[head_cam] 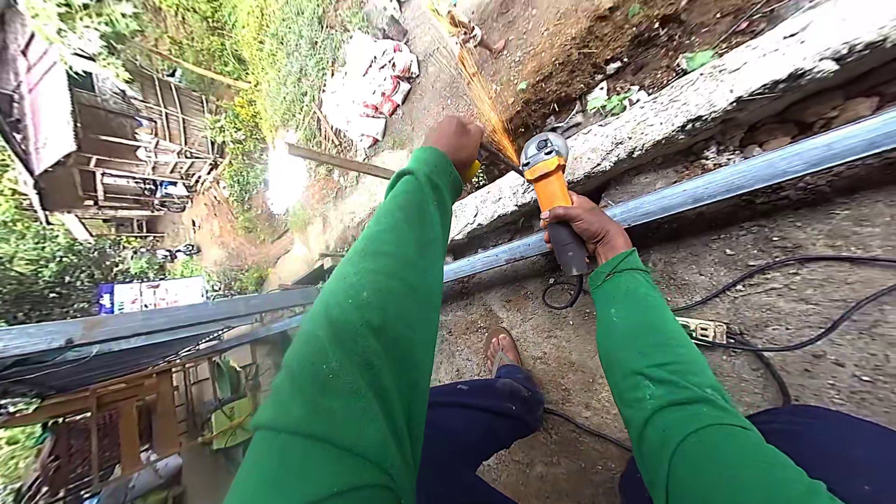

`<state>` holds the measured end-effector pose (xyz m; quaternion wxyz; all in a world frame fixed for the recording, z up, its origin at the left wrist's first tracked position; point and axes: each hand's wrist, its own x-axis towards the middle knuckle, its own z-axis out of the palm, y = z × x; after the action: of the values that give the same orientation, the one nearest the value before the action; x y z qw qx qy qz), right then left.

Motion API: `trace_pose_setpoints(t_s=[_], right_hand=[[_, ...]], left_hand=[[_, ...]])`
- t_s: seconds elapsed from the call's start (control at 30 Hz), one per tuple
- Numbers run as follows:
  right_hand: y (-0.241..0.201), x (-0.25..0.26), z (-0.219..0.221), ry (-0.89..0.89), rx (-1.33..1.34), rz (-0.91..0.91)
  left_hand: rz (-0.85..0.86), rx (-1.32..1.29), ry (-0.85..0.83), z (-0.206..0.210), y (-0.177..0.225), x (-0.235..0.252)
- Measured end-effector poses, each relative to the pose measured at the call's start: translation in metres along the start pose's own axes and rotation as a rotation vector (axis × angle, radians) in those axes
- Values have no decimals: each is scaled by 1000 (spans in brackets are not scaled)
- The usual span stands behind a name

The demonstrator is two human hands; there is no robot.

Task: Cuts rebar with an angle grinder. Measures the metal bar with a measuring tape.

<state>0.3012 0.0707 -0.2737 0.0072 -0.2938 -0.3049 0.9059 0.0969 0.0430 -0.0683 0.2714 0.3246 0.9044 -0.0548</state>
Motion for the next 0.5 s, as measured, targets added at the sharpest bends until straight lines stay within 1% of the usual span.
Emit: trace_pose_setpoints(t_s=[0.07,0.17,0.33,0.5], right_hand=[[0,-1,1,-5,18,-1],[1,0,1,-7,38,7],[-1,0,-1,-18,9,13],[-1,-1,-1,-28,26,24]], left_hand=[[-4,21,-9,1,0,1],[-60,70,-26,2,7,-1],[-111,125,-80,3,15,0],[-130,191,-43,7,15,0]])
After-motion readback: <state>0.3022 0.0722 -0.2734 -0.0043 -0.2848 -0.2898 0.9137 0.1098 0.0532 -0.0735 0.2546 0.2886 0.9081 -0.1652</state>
